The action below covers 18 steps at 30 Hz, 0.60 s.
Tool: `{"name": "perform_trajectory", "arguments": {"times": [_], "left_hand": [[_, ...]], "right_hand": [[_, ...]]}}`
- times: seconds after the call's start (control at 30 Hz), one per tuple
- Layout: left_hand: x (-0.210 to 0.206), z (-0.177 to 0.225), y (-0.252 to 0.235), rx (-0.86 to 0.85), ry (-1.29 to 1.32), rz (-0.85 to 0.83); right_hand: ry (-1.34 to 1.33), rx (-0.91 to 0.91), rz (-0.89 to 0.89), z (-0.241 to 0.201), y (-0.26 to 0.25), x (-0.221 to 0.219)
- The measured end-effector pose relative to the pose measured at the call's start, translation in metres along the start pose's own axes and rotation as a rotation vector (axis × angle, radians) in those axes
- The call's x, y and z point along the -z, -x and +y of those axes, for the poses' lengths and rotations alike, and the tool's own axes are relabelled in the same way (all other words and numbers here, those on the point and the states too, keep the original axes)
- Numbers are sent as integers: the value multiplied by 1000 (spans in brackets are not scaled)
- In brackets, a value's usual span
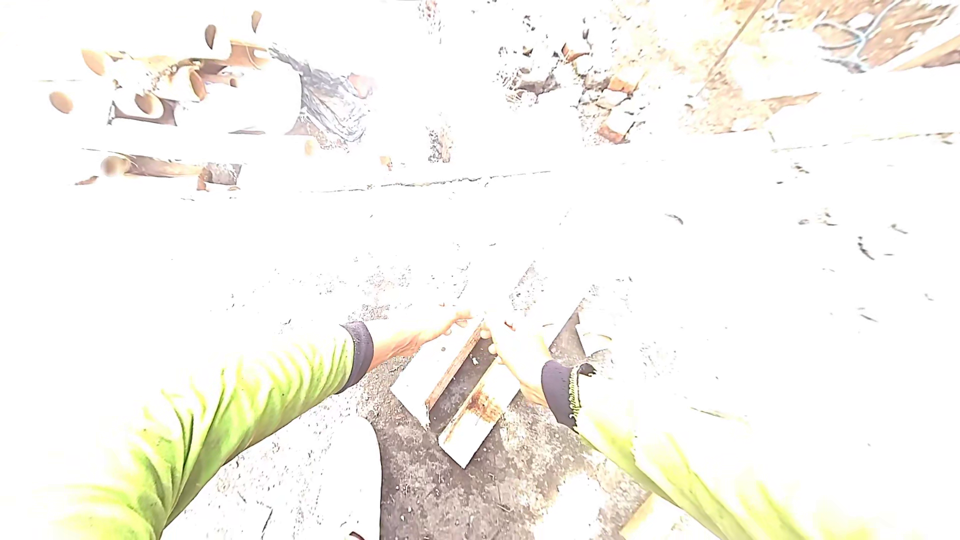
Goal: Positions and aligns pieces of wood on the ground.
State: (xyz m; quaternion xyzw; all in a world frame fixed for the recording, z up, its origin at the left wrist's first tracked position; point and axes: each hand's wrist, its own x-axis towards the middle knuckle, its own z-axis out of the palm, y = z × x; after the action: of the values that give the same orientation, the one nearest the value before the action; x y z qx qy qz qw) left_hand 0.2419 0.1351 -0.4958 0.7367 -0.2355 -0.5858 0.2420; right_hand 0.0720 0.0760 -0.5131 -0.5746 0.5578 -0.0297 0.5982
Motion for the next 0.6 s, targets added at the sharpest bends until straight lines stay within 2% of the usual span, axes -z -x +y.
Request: {"name": "perform_trajectory", "arguments": {"times": [0.07,0.3,0.5,0.6], "left_hand": [[1,-3,-2,-36,10,-22],[-3,-12,-4,-168,-54,57],[1,-16,-6,-204,-175,53],[2,-18,-6,-198,-220,-7]], "right_hand": [[-50,-19,3,-1,0,0],[-111,-62,-34,-11,7,0],[-76,-82,-11,-12,2,0],[-45,-48,15,-8,-2,3]]}}
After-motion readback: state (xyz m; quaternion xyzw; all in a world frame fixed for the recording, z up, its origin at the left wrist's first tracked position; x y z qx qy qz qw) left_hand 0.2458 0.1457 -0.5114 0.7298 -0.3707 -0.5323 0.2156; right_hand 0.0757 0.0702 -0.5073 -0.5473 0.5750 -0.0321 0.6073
